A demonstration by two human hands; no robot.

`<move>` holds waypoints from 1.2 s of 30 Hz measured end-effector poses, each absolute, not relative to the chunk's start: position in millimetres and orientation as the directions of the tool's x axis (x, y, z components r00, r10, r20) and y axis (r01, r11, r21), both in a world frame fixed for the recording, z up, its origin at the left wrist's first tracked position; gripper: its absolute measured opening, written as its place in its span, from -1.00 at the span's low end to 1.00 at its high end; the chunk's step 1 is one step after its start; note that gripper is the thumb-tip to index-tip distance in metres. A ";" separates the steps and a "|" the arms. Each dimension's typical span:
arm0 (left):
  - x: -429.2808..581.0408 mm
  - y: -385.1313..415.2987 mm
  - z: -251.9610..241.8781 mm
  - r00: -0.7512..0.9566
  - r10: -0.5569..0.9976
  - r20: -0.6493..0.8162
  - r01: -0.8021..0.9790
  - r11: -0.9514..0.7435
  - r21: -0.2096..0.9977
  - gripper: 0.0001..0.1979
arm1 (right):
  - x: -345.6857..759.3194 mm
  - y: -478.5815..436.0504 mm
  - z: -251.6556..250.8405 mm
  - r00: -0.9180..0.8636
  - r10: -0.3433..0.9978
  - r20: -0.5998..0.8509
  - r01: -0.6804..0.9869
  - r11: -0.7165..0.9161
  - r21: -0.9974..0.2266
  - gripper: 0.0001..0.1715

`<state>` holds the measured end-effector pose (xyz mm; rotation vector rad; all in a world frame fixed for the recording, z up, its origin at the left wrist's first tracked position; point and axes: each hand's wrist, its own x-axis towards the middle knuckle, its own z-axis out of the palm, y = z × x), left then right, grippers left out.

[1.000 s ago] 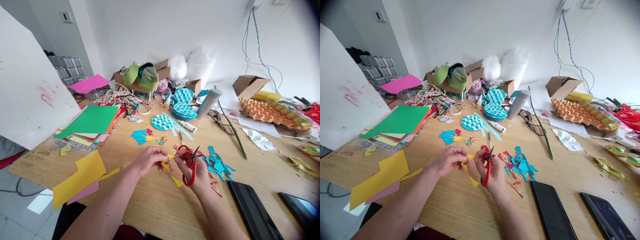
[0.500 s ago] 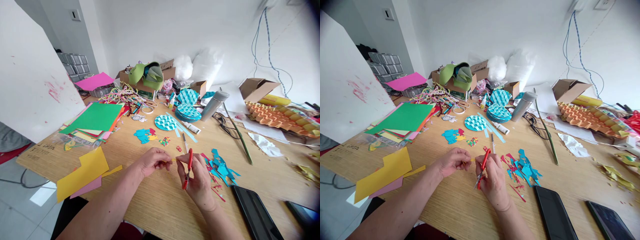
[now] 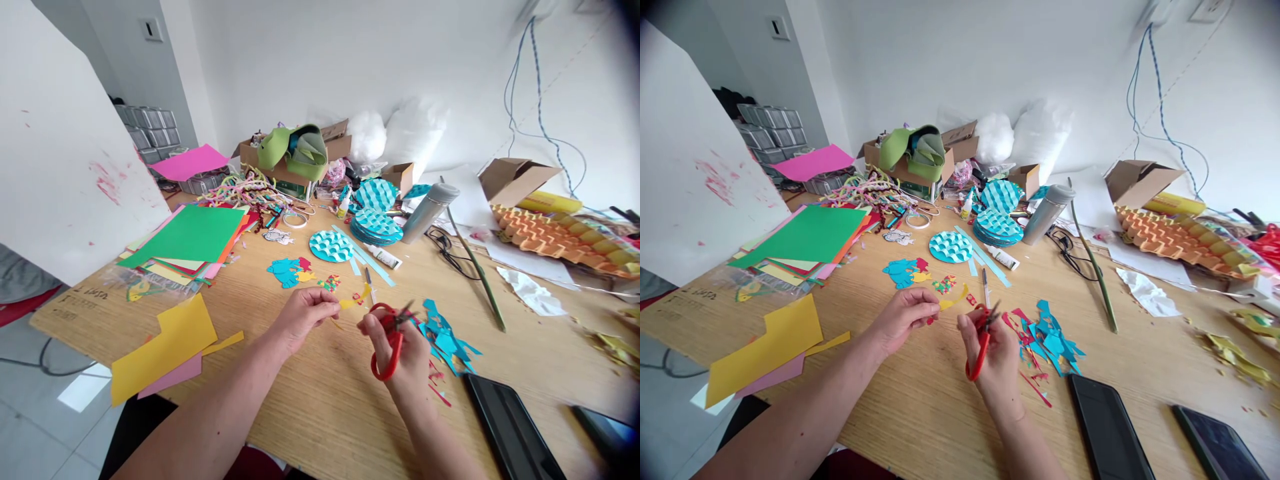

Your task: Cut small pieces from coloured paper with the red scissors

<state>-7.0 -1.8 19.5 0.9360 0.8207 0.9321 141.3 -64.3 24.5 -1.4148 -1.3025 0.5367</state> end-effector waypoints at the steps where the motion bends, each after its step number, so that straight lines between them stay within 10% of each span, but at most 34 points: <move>1: -7.0 -1.8 19.5 0.363 0.916 -0.172 -0.294 0.288 0.912 -0.81 | 139.2 -65.3 26.3 0.259 0.935 0.241 0.352 0.141 -0.925 -0.60; 12: -5.4 -6.1 13.7 0.430 0.892 -0.139 -0.187 0.239 0.953 -0.87 | 139.2 -57.3 20.6 0.347 0.937 -0.034 -0.148 0.019 -0.989 -0.65; 36: -5.6 -8.2 10.4 0.489 0.864 -0.121 0.001 0.138 0.990 -0.85 | 143.0 -55.1 21.4 0.272 0.952 -0.138 -0.257 -0.066 -0.964 -0.67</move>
